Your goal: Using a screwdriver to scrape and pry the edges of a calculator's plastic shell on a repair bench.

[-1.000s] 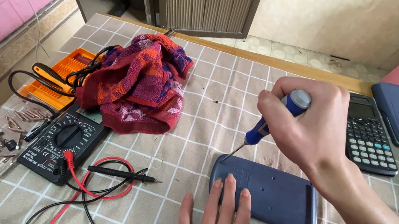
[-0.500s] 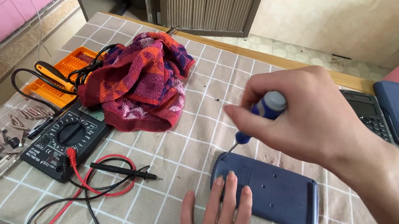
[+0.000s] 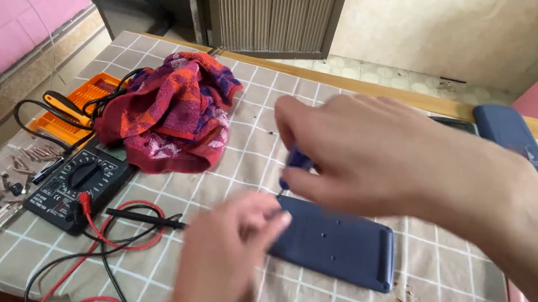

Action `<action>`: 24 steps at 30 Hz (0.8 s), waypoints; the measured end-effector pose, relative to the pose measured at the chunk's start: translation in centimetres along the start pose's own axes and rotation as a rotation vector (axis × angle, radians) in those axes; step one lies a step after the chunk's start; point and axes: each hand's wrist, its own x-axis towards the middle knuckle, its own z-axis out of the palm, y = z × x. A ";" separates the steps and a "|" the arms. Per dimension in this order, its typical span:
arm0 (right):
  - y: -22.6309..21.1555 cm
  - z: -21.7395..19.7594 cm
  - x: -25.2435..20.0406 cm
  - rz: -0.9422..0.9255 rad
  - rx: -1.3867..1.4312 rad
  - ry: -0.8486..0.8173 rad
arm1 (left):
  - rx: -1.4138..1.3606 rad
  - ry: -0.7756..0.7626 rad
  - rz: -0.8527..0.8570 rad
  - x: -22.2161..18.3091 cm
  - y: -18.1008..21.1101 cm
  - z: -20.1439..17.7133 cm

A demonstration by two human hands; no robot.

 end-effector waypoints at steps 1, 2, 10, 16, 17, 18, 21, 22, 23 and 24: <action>0.4 0.3 0.5 -0.040 -0.015 0.036 | -0.019 0.017 0.033 0.9 0.5 -1.0; 0.7 0.6 1.1 -0.083 -0.028 0.075 | -0.035 0.036 0.066 1.8 0.9 -2.1; 1.3 -1.8 -0.1 0.051 -0.046 0.053 | -0.070 -0.076 0.322 5.7 -0.5 0.2; 2.8 -0.1 1.0 -0.139 -0.044 0.197 | -0.072 -0.093 0.471 5.5 -1.2 -0.2; 2.7 0.4 1.5 -0.186 -0.142 0.278 | -0.058 -0.088 0.519 5.5 -1.4 -0.3; 2.5 0.8 1.6 -0.179 -0.140 0.282 | -0.056 -0.093 0.525 5.4 -1.3 -0.1; 1.7 0.1 0.5 -0.088 -0.351 0.320 | -0.096 -0.123 0.514 5.4 -1.2 0.1; 1.5 -1.3 -0.9 -0.046 -0.186 0.168 | -0.083 -0.129 0.482 5.4 -1.4 0.2; 1.3 -2.6 -2.2 -0.007 -0.021 0.016 | -0.070 -0.135 0.450 5.5 -1.5 0.2; 1.4 -2.4 -1.8 -0.010 -0.025 0.016 | -0.072 -0.130 0.450 5.4 -1.5 0.1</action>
